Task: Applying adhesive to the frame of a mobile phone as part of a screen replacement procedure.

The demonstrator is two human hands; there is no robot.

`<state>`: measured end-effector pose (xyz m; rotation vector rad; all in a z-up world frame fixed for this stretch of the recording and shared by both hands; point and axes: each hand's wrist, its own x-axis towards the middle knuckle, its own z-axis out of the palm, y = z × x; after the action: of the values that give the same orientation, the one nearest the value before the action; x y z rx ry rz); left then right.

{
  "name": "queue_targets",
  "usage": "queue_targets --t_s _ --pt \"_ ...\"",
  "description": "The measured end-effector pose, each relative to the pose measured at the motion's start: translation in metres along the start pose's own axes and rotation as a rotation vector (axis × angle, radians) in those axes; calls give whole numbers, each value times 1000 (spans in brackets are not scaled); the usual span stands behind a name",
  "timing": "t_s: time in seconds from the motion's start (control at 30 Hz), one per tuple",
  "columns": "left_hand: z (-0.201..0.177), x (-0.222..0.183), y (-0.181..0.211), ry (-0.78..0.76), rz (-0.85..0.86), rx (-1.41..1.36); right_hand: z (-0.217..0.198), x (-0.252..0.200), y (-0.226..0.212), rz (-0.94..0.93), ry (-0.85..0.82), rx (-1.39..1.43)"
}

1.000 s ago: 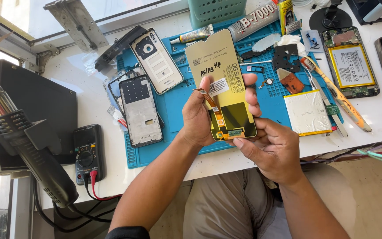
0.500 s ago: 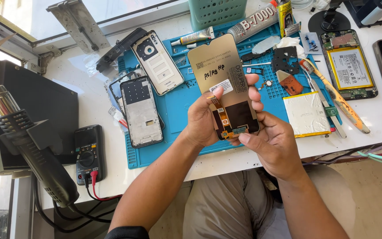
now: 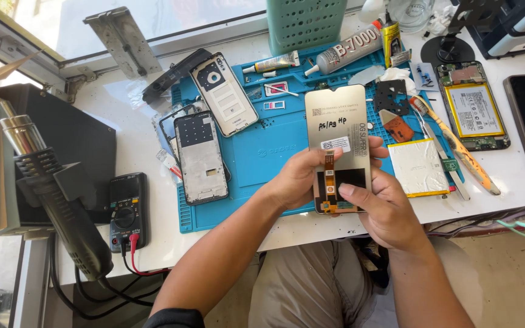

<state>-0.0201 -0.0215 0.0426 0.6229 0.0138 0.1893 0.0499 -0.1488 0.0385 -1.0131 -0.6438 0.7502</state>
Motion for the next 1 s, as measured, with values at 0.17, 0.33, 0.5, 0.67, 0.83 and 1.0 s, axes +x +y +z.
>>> queue_targets --t_s 0.17,0.33,0.5,0.67,0.83,1.0 --pt "-19 13 -9 154 -4 65 -6 -3 11 58 64 59" --pt "-69 30 -29 180 75 61 -3 1 12 78 107 52" --pt "-74 28 -27 202 161 305 4 1 2 60 157 31" --pt "-32 8 38 350 251 705 -3 4 -7 93 157 -58" --pt "4 -44 101 572 326 1302 1 13 -10 97 107 -156" --pt "-12 -75 116 1078 -331 2068 31 32 -9 146 13 -356"
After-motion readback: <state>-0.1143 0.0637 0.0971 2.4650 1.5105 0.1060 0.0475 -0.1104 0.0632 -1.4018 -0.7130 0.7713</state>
